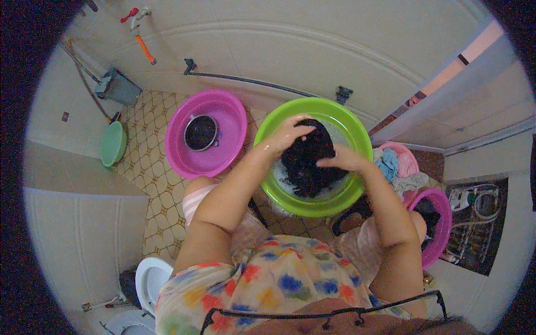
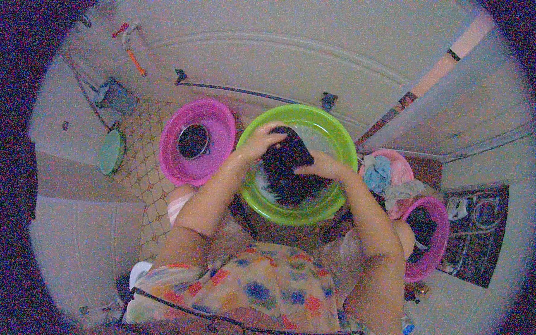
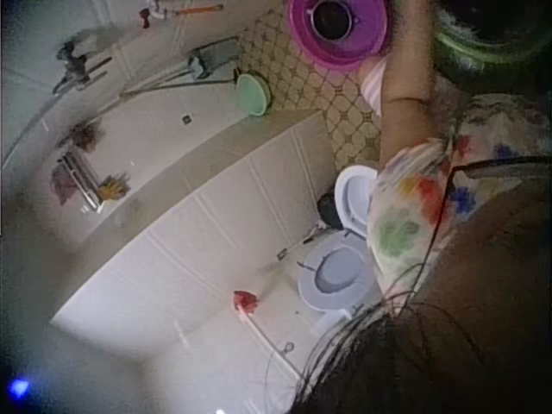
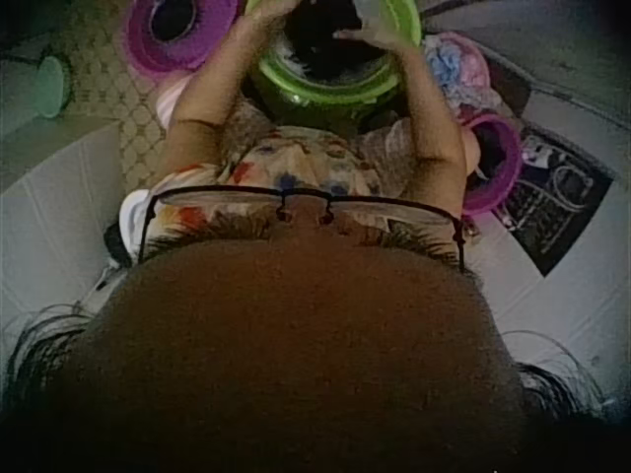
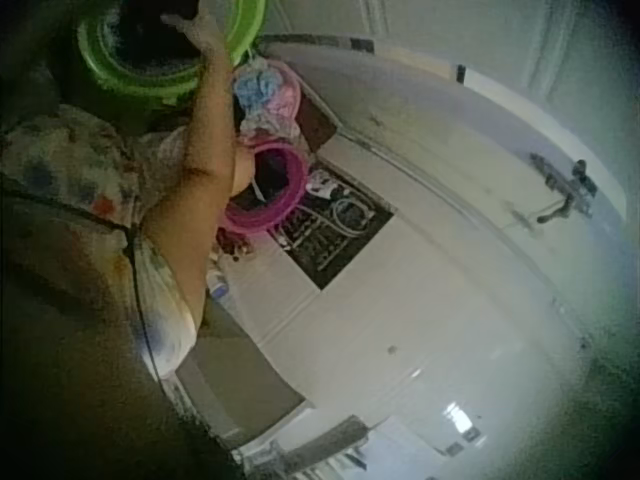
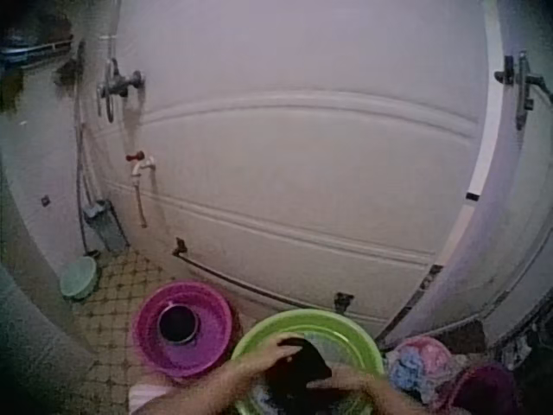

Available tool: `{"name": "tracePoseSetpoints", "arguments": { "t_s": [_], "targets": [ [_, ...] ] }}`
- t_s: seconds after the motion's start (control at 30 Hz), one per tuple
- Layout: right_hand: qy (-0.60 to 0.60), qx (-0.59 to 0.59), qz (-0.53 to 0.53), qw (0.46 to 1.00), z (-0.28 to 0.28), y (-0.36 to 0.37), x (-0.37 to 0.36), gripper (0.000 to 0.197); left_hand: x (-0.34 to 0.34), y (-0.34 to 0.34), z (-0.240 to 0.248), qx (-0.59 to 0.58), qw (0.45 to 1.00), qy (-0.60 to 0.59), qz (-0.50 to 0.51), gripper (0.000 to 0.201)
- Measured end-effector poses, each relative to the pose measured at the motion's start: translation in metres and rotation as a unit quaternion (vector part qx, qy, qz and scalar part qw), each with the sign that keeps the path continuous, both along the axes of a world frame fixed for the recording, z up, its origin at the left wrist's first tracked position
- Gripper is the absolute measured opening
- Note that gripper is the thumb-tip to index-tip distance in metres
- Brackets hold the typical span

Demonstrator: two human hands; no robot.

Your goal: The person hand-washes a dark garment in a green basin filled with soapy water. They repeatedly submerge, agitate, and wring the fabric, then lift and inspect it before continuing to wash.

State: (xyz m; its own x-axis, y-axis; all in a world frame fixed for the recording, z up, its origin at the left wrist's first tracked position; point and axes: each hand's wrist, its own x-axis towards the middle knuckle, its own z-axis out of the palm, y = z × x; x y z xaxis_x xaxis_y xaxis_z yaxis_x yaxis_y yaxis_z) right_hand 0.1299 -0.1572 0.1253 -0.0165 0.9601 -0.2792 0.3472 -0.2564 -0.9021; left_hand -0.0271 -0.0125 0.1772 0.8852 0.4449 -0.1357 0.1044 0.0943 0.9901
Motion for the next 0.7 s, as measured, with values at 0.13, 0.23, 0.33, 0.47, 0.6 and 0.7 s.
{"name": "tracePoseSetpoints", "arguments": {
  "t_s": [0.13, 0.23, 0.33, 0.47, 0.6, 0.7],
  "targets": [
    [-0.006, -0.014, 0.028, 0.999, 0.012, -0.012, -0.014, 0.058, -0.011, 0.007, 0.017, -0.175, 0.977, -0.094, 0.079, 0.026],
    [-0.143, 0.066, -0.055, 0.986, 0.009, -0.016, -0.024, 0.052, -0.011, 0.021, 0.009, -0.257, 0.945, -0.16, 0.123, 0.024],
    [-0.277, 0.168, -0.038, 0.945, 0.022, -0.016, -0.033, 0.047, -0.013, 0.027, 0.003, -0.289, 0.931, -0.181, 0.131, 0.022],
    [-0.213, 0.26, -0.086, 0.938, 0.049, -0.021, -0.047, 0.047, -0.009, 0.017, 0.024, -0.267, 0.943, -0.107, 0.167, 0.027],
    [0.033, 0.079, -0.199, 0.976, 0.066, -0.036, -0.054, 0.055, 0.003, 0.024, -0.013, 0.066, 0.986, 0.056, 0.143, 0.034],
    [0.059, 0.159, -0.34, 0.925, 0.018, -0.023, -0.034, 0.058, 0.011, 0.026, -0.07, 0.34, 0.93, 0.112, 0.079, 0.043]
  ]
}}
